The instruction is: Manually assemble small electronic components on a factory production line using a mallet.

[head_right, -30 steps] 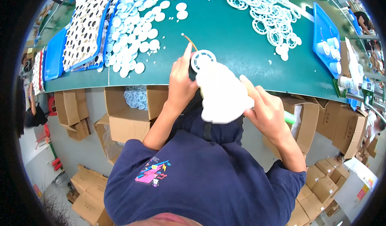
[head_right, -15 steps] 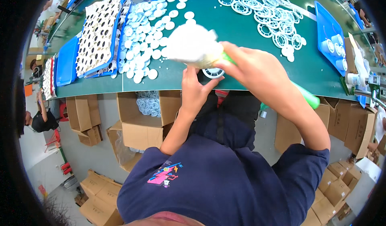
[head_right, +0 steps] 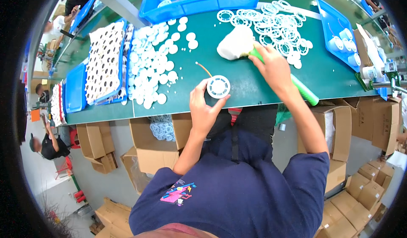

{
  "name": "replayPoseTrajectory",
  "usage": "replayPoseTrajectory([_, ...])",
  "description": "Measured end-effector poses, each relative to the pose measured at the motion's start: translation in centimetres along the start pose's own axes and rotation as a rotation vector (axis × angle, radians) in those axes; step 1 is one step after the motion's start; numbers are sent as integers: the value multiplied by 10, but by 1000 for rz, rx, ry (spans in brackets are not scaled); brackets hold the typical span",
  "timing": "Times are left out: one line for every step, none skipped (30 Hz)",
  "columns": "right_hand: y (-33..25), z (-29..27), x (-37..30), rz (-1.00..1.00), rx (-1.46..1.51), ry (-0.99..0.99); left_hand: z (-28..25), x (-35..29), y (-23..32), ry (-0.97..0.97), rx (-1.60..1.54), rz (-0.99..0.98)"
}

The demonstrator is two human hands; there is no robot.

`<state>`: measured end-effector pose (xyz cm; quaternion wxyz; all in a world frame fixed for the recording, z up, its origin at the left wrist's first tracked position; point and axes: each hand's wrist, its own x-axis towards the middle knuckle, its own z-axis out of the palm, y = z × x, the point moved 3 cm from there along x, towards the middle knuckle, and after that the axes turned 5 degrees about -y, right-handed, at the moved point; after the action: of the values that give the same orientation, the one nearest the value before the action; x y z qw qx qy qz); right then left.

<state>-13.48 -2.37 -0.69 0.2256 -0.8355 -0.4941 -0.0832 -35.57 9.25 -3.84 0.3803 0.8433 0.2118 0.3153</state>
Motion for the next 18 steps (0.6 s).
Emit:
replayPoseTrajectory([5, 5, -4, -1, -27, 21, 1, -1, 1, -5, -23, -18])
replayPoseTrajectory([-11, -2, -4, -18, -71, 70, -2, -2, 2, 14, -56, -54])
replayPoseTrajectory([-31, -10, -5, 28, 41, 130, -7, -3, 1, 22, -111, -108])
replayPoseTrajectory([-52, -19, -8, 5, 167, 126, -12, -2, 5, 49, -91, -124])
replayPoseTrajectory([-70, -32, -13, -3, 448, 71, -15, 3, 15, 63, -94, -114])
replayPoseTrajectory([-83, -38, -24, -21, 675, -23, -11, 7, 24, 21, -138, -59])
replayPoseTrajectory([-94, -43, -27, -232, 676, -79, -10, 13, 37, -11, -170, -4])
replayPoseTrajectory([-103, -48, -32, -66, 679, -291, -9, 18, 54, -4, -163, 41])
replayPoseTrajectory([-93, -46, -29, -66, 761, -194, -6, 23, 62, -72, -101, 115])
replayPoseTrajectory([-74, -53, -25, -138, 672, -34, -1, 29, 70, -137, -45, 196])
replayPoseTrajectory([-55, -63, -18, -81, 553, 32, -1, 36, 83, -213, -112, 212])
replayPoseTrajectory([-29, -67, -11, 1, 500, 174, -2, 39, 92, -264, -53, 218])
replayPoseTrajectory([7, -72, -4, 128, 424, 263, -7, 42, 93, -275, -15, 249])
replayPoseTrajectory([47, -81, 6, 226, 337, 379, -16, 48, 95, -275, 27, 277])
replayPoseTrajectory([95, -84, 9, 326, 307, 383, -19, 55, 86, -257, 27, 276])
replayPoseTrajectory([156, -83, 2, 304, 121, 494, -22, 64, 79, -234, 37, 271])
replayPoseTrajectory([198, -83, -5, 324, 36, 509, -27, 77, 70, -202, 57, 256])
replayPoseTrajectory([220, -83, -6, 326, -20, 491, -40, 93, 61, -149, 106, 265])
